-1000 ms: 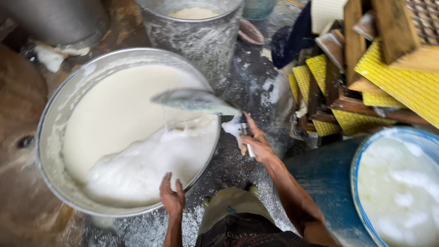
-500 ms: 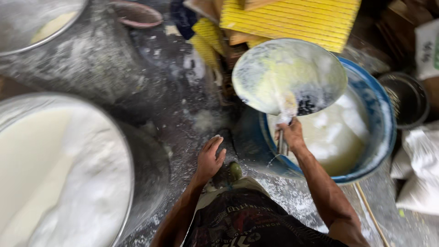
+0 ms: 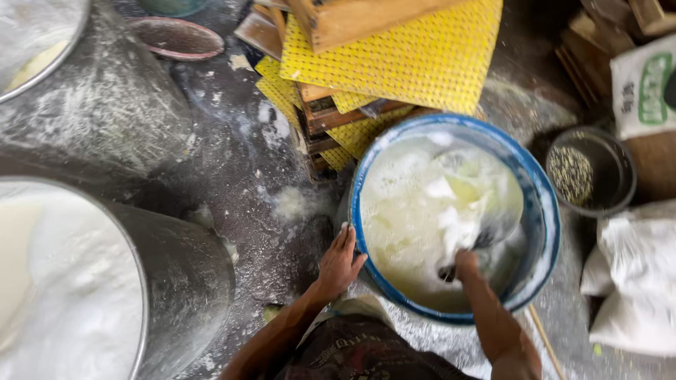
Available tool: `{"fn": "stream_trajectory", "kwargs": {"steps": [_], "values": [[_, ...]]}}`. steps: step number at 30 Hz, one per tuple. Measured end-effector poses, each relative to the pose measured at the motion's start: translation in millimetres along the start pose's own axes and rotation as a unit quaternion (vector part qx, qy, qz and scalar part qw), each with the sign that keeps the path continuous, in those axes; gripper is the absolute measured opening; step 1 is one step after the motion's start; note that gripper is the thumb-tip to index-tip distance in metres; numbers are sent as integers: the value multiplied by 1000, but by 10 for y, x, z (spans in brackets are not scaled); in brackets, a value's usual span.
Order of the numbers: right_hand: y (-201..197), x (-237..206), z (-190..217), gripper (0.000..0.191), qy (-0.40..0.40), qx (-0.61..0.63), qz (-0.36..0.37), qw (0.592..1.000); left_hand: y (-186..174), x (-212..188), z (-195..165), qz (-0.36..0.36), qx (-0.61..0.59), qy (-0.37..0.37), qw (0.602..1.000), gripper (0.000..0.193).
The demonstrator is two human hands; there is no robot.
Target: The person uses a ladle to scoop a white liquid from a smaller blue tub and pours it into a large metal tub. They then stir the mixture in the large tub repeatedly, occasionally scooping more liquid from the smaller tub to add to the mix.
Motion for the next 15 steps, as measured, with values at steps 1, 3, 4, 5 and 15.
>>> {"fn": "stream_trajectory", "kwargs": {"steps": [1,3,4,5,15], "values": [[198,-58,-18,21,27,58,71,995,13,13,15,21,0,-15,1000,81],[489,-173,-3,16,89,160,193,964,13,30,49,58,1,-46,997,82],[574,-233,60,14,114,204,240,942,-18,48,53,52,2,-49,997,82],[616,-296,110,12,144,243,280,917,-29,57,40,49,1,-49,998,82],[77,-592,786,4,214,165,405,873,-333,12,215,27,-19,-53,998,77]]}}
Point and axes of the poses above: each hand's wrist, its own x-axis towards the middle knuckle, its own y-axis out of the palm, z = x × y, the point moved 7 cm from there along x, towards the middle knuckle, and after that the axes turned 5 degrees about -z, right-handed, at the moved point
